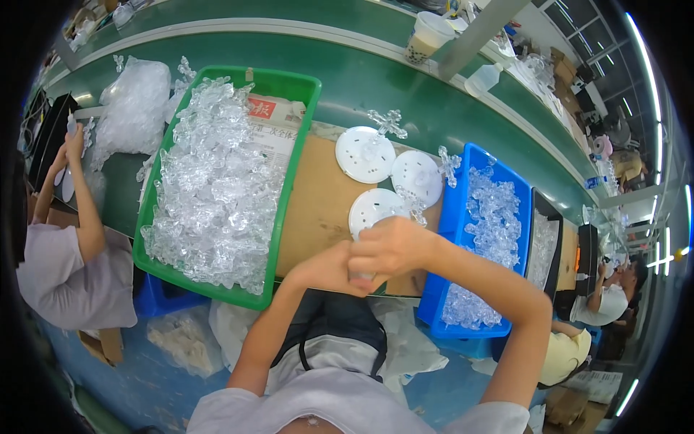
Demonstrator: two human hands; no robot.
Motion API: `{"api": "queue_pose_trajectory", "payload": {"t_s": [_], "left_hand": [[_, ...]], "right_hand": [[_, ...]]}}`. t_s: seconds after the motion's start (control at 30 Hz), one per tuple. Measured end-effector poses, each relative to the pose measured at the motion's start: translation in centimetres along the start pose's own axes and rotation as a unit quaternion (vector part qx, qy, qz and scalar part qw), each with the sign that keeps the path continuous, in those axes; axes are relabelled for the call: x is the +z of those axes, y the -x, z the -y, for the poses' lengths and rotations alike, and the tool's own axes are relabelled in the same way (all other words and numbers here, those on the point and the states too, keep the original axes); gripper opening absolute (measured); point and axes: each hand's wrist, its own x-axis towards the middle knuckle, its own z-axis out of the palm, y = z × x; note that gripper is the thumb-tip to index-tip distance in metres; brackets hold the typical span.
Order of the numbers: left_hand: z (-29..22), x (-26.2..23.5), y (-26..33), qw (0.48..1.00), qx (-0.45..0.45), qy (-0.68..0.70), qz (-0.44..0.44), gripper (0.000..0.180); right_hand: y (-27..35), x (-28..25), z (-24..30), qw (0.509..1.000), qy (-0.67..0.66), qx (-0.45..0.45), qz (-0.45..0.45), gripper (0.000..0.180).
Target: Assembling small decorative fixtures by gluing plastic components onto a base plate.
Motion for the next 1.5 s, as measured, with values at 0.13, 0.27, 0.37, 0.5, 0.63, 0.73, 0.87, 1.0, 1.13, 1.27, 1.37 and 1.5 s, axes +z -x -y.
{"api": "queue_pose_trajectory", "payload": {"t_s": [0.13,0.27,0.37,0.5,0.63,0.73,0.87,1.0,1.13,1.27,1.37,1.5], "left_hand": [[0.8,0.4,-0.5,0.998,-0.010,-0.063,-0.019,0.019],[0.5,1.8,-1.0,0.977,0.028,-0.118,-0.176,0.027],[1.4,3.2,-1.7,0.900,-0.024,-0.192,-0.390,0.028],[0.9,2.4,-1.1,0.946,-0.026,-0.135,-0.295,0.029],[-1.6,1.6,-1.2,0.996,0.016,0.012,-0.087,0.032],[-2.0,1.6,-1.4,0.997,0.037,0.066,0.025,0.026],[-1.0,1.9,-1.0,0.996,0.047,0.023,0.067,0.022],[-3.7,2.9,-0.9,0.990,0.044,-0.017,-0.132,0.028],[-1.8,2.6,-1.3,0.977,0.002,-0.057,-0.205,0.038],[-2.0,0.9,-1.3,0.987,-0.050,0.082,-0.130,0.043],[-2.8,0.6,-1.7,0.983,-0.098,0.127,-0.084,0.043],[-1.7,1.3,-2.3,0.985,-0.001,0.115,-0.125,0.046]], "right_hand": [[0.2,0.6,-0.5,0.999,-0.026,-0.005,-0.042,0.021],[1.1,2.9,0.7,0.979,0.011,0.146,-0.145,0.028],[0.5,4.0,1.3,0.921,0.045,0.330,-0.201,0.022],[1.1,1.5,1.8,0.923,-0.008,0.367,-0.116,0.024],[1.6,-2.4,1.1,0.985,-0.043,0.166,-0.037,0.032],[1.1,-2.1,1.2,0.998,-0.030,0.037,-0.045,0.037],[0.6,-1.7,2.1,0.995,-0.071,0.019,-0.073,0.022],[1.0,-1.1,2.5,0.984,-0.025,0.100,-0.148,0.018],[1.0,-0.4,2.4,0.964,0.012,0.211,-0.161,0.017],[-0.5,-1.3,3.1,0.866,-0.205,0.361,-0.278,0.027],[-0.7,-1.7,2.6,0.652,-0.546,0.376,-0.368,0.038],[-1.9,-1.7,2.0,0.576,-0.674,0.391,-0.248,0.052]]}}
